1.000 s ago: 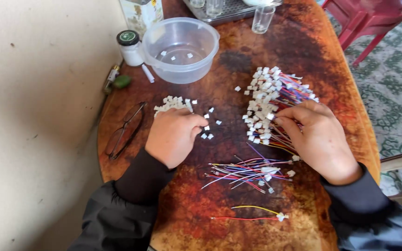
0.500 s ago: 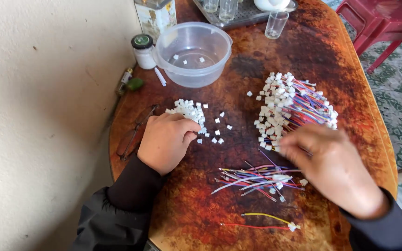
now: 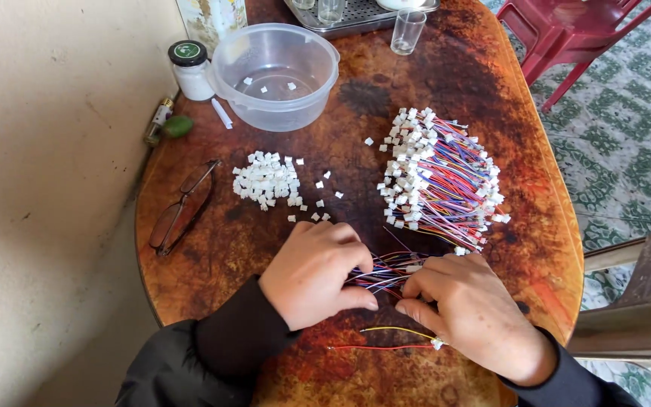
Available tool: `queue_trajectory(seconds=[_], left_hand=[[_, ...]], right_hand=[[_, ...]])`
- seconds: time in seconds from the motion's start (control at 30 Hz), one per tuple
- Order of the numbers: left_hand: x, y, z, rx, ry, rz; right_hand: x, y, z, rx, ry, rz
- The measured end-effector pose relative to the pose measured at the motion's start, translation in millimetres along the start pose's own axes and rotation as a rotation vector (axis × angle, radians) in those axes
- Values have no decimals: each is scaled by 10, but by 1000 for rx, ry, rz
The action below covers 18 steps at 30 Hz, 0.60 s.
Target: Attach plastic connectors to the ends of electrical wires
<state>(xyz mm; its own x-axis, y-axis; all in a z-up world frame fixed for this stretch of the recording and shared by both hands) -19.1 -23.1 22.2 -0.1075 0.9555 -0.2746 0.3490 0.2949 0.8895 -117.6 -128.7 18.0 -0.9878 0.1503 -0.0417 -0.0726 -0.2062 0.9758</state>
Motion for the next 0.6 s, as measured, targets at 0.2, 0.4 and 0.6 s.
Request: queue_trajectory(seconds=[0.2,0.4,0.6], left_hand=[[-36,-129,-37,-67,24,81],[-15,-90,14,-39,52,32],[9,207,-42,157,-60,-124]], right_hand=[[-34,-103,-10,71,42,44],[105,357,24,57,33,194],[111,670,-249,-12,9,123]])
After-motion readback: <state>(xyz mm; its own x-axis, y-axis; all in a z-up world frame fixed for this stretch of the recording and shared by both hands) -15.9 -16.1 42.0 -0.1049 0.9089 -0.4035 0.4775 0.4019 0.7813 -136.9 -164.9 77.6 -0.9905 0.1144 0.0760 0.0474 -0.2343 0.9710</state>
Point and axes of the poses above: each hand's wrist, its own x-axis away from the middle knuckle, its own y-axis out of the back of the hand, z = x × y, the point moved 8 cm from there along -x, towards the middle knuckle, and after that the axes turned 9 degrees about -y, right-handed, at the moved point
